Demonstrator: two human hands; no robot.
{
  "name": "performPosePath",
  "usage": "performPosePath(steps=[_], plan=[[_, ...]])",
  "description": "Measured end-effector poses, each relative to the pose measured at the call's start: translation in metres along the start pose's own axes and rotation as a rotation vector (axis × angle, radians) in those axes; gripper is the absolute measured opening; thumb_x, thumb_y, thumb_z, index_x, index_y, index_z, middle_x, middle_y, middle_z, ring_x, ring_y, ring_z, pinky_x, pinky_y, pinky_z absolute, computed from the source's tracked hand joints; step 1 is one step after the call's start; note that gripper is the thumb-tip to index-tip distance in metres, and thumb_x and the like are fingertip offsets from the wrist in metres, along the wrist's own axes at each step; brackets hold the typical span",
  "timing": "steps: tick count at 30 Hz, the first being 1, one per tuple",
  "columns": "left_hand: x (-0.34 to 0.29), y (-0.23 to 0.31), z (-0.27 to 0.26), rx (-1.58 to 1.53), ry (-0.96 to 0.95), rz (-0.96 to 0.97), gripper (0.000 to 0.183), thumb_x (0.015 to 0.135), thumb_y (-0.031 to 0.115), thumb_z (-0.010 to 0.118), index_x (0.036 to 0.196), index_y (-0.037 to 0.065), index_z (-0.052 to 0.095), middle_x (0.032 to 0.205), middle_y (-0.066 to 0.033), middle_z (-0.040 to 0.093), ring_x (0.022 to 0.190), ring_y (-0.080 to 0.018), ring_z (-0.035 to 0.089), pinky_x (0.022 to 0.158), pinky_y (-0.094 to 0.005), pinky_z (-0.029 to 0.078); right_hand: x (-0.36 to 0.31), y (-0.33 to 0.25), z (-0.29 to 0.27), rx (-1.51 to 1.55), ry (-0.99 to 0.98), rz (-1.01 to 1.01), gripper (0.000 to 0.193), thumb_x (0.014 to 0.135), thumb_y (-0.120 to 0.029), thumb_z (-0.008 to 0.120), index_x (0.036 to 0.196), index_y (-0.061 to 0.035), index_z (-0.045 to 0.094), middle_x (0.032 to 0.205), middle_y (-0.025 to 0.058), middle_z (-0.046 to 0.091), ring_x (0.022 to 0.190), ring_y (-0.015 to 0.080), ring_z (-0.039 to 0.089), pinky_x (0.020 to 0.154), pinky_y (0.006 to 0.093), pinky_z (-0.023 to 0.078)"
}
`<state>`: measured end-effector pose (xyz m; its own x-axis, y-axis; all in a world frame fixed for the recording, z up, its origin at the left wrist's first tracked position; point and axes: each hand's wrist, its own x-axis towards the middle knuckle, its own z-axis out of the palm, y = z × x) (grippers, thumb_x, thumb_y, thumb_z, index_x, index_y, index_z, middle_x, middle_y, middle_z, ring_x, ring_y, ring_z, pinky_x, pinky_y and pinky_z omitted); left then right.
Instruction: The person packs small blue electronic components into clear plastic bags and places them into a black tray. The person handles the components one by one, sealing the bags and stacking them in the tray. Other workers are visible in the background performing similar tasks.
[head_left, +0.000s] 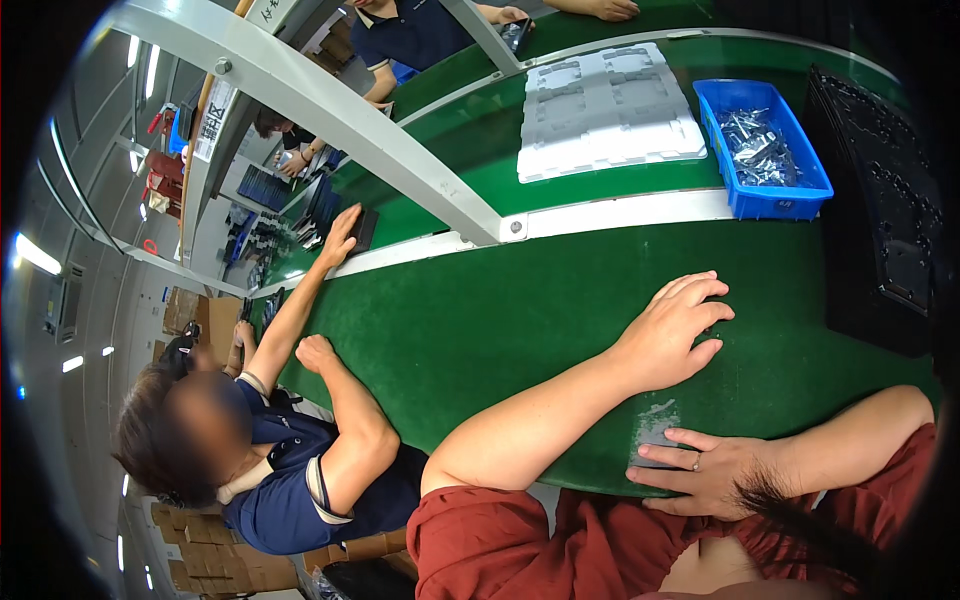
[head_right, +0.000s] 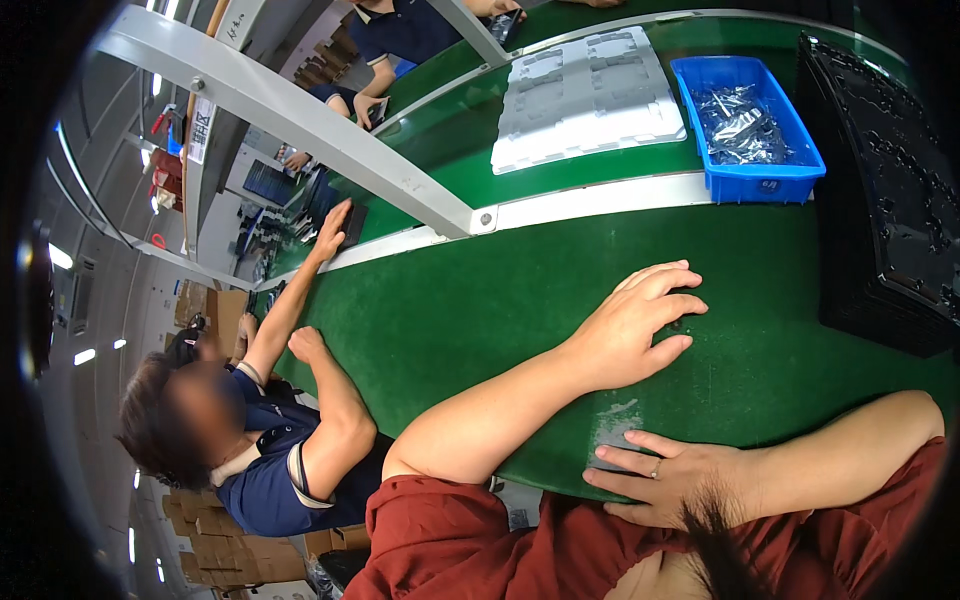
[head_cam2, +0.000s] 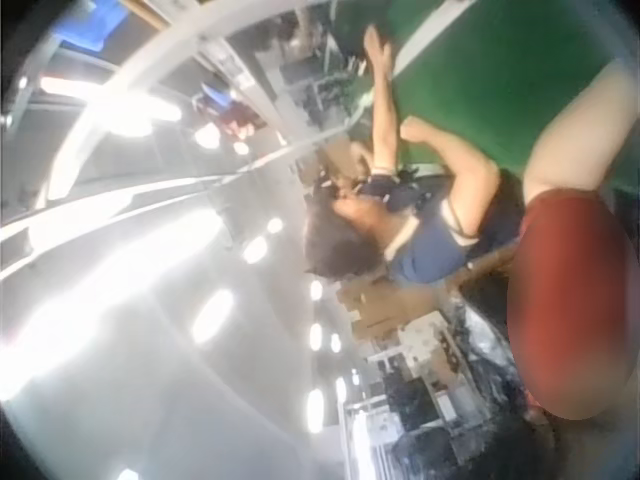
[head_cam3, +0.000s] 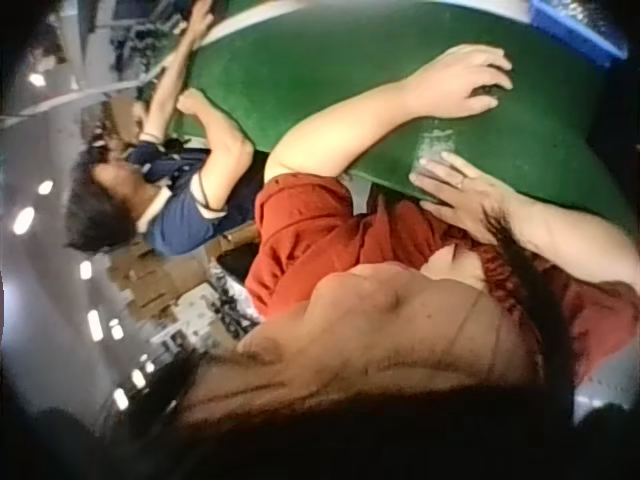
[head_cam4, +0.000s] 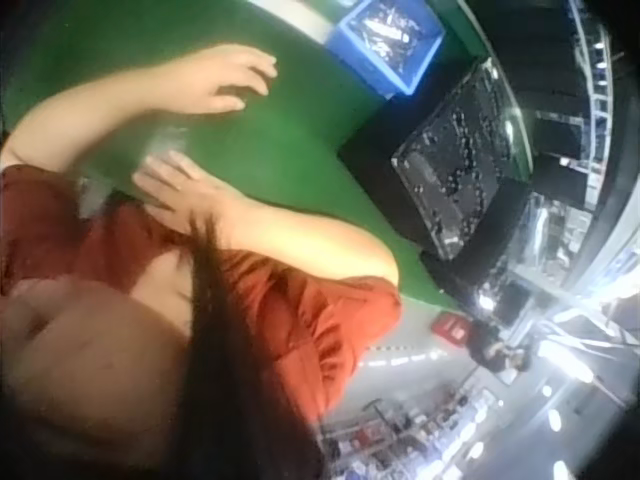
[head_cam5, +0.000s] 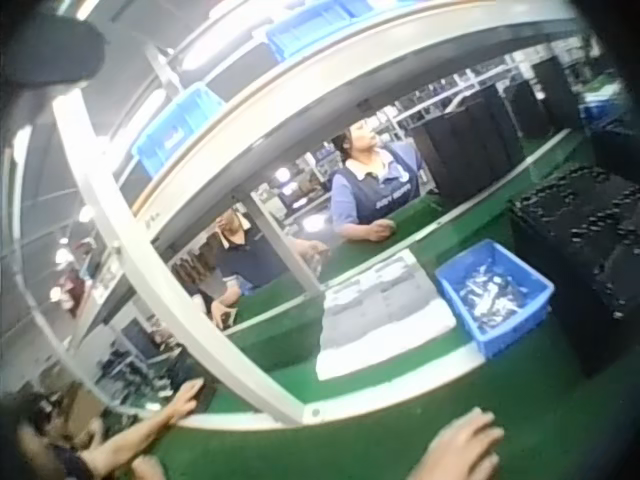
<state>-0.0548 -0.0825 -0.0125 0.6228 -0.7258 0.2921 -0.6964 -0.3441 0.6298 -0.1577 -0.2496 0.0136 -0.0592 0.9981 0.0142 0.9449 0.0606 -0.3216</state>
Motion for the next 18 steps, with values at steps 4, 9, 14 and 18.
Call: performPosePath(steps=[4, 9, 14, 18], plan=[[0.0, 0.001, 0.0, -0.002, 0.005, 0.004, 0.034, 0.076, 0.008, 0.069, 0.109, 0.006, 0.061, 0.13, -0.014, 0.051, 0.131, -0.0334, 0.04, 0.106, -0.0451, 0.035, -0.001, 0.001, 0.001, 0.012, 0.006, -0.001, 0.046, 0.085, -0.028, 0.05, 0.128, -0.0114, 0.054, 0.15, 0.0162, 0.031, 0.14, 0.0352, 0.026, 0.114, 0.0527, 0.021], [0.0, -0.001, 0.001, -0.003, 0.005, 0.007, 0.034, 0.076, 0.008, 0.069, 0.109, 0.006, 0.061, 0.13, -0.0142, 0.05, 0.131, -0.0338, 0.04, 0.106, -0.0454, 0.035, -0.001, 0.0, 0.0, -0.011, -0.009, 0.001, 0.046, 0.086, -0.029, 0.049, 0.128, -0.012, 0.054, 0.15, 0.0158, 0.031, 0.14, 0.035, 0.025, 0.115, 0.0523, 0.021], [-0.001, 0.0, 0.0, -0.007, 0.01, 0.008, 0.034, 0.076, 0.009, 0.069, 0.109, 0.005, 0.061, 0.129, -0.0144, 0.051, 0.131, -0.0342, 0.04, 0.106, -0.0456, 0.035, 0.002, -0.002, -0.008, -0.048, -0.135, 0.016, 0.05, 0.087, -0.03, 0.049, 0.134, -0.015, 0.05, 0.152, 0.0144, 0.026, 0.143, 0.0345, 0.018, 0.116, 0.0529, 0.016], [0.0, -0.001, 0.001, -0.008, 0.02, 0.014, 0.034, 0.076, 0.008, 0.069, 0.109, 0.005, 0.062, 0.129, -0.0146, 0.051, 0.131, -0.0348, 0.04, 0.107, -0.0458, 0.035, 0.0, 0.001, -0.005, 0.01, -0.102, -0.004, 0.048, 0.087, -0.029, 0.046, 0.132, -0.012, 0.051, 0.152, 0.017, 0.026, 0.142, 0.0356, 0.021, 0.115, 0.0538, 0.017]])
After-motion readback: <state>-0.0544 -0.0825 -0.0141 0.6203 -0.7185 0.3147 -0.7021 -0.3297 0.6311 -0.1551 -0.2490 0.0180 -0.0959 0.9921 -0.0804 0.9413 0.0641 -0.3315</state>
